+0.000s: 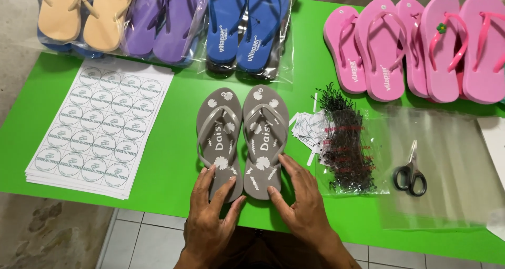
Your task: The person picks up a pair of flip-flops, places them inside a plastic bag, and seals the bag using an adhesive strip.
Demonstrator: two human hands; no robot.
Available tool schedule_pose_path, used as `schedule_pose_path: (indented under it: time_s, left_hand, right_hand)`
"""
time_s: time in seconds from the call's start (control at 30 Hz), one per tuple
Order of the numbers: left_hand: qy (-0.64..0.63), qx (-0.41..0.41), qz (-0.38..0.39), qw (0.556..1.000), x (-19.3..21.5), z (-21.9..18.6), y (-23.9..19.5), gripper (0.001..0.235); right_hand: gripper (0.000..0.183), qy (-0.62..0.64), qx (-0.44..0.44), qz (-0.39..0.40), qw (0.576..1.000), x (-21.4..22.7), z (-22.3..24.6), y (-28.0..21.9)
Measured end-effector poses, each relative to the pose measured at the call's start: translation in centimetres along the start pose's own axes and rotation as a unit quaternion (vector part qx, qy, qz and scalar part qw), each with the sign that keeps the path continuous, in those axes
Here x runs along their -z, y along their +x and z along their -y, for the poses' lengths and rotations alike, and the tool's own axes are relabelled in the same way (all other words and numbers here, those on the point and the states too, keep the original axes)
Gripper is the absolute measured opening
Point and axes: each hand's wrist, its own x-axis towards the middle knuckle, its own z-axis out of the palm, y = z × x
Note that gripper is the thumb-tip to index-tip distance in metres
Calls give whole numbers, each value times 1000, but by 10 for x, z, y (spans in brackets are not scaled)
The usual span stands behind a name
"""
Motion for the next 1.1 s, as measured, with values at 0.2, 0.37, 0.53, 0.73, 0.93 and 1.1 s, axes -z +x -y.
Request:
schedule_pose_path:
  time_s: [0.2,0.37,0.53,0.73,0.93,1.1]
  left_hand:
    - [6,1,-12,1000,-1,-1,-3,59]
    - [-22,26,-15,999,0,-5,-2,76]
    - [6,45,-36,998,3,-17,0,83]
    - [5,-20,-77,997,14,-50,42,74]
    - [-37,-118,-21,992,14,-87,124,57]
    - [-51,-129,92,986,-26,-97,196,43]
  right_hand:
    - [58,7,40,-18,999,4,5,1]
    - [47,13,96,-60,993,45,3,8]
    - [36,-135,182,-155,962,108,-38,53]
    - [67,-188,64,-26,980,117,-91,89]
    - [50,-190,94,-5,977,109,-106,83]
    - [48,-73,49,-68,994,127,-109,83]
